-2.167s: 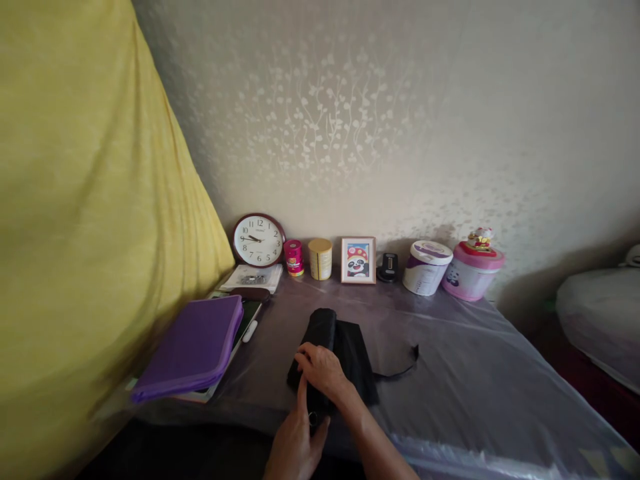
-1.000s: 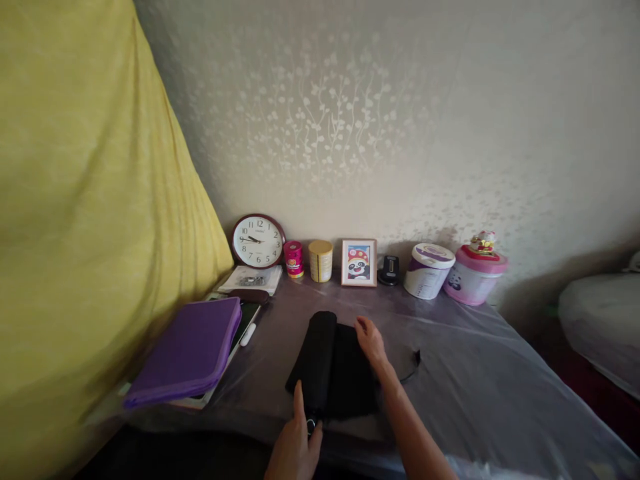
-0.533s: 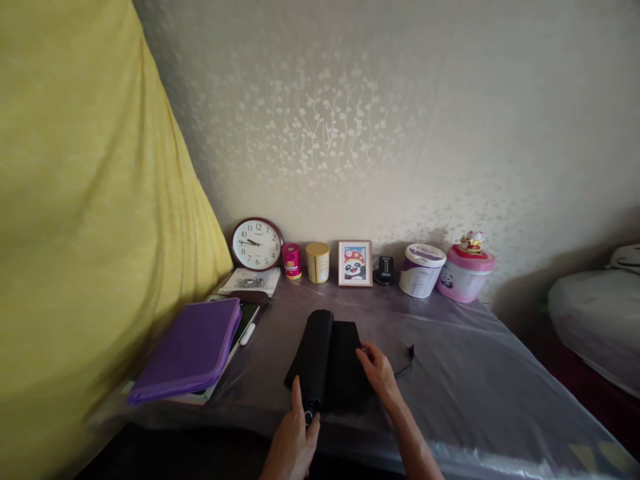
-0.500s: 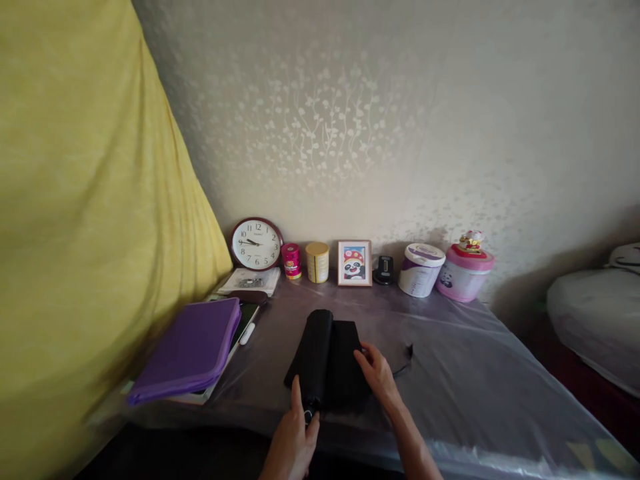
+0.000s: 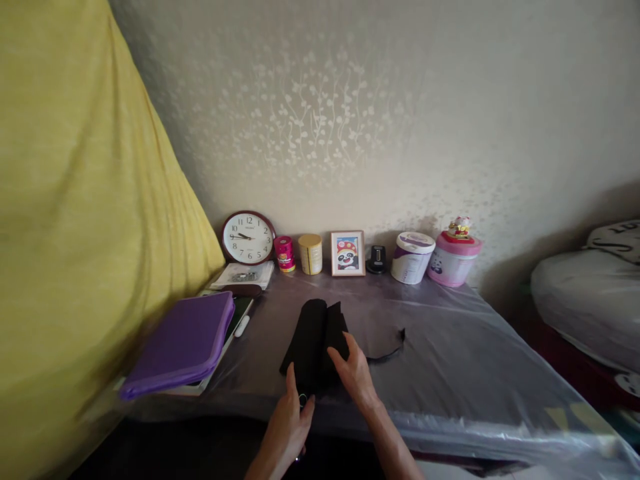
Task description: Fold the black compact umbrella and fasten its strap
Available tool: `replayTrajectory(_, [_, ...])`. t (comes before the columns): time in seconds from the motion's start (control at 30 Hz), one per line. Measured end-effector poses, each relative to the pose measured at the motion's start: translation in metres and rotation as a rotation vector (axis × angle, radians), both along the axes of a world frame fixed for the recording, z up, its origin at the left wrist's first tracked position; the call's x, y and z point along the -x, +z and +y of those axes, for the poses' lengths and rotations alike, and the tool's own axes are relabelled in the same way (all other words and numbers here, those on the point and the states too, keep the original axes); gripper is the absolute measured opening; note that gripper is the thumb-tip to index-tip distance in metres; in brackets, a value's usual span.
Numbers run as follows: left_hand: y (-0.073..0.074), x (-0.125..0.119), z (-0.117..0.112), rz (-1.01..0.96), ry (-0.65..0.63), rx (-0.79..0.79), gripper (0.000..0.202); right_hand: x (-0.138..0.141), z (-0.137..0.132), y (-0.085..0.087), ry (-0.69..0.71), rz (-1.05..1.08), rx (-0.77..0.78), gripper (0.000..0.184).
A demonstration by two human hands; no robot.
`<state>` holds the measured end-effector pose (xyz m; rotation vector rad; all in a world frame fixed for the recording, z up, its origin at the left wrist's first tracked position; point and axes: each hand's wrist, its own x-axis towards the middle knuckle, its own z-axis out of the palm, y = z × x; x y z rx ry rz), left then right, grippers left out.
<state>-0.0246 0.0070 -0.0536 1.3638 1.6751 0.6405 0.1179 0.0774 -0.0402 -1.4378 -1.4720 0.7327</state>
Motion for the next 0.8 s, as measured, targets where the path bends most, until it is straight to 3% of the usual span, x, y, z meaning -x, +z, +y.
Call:
replayTrajectory(0.17, [-0.003, 0.001, 0.000, 0.012, -0.023, -0.028, 0.070, 0.030, 0.006, 0.018, 0.087, -0.093, -0.032, 0.042])
replayTrajectory(0.4, [-0.005, 0.000, 0.003, 0.167, -0.009, 0.012, 0.067, 0.062, 0.009, 0.019, 0.206, -0.371, -0.023, 0.040])
replayTrajectory(0.63, [-0.001, -0.002, 0.005, 0.176, -0.006, 0.034, 0.071, 0.074, 0.007, 0.020, 0.261, -0.615, -0.044, 0.028])
replayTrajectory(0.8, [-0.008, 0.000, 0.004, 0.140, 0.008, -0.005, 0.074, 0.073, 0.001, 0.019, 0.286, -0.657, -0.117, 0.021])
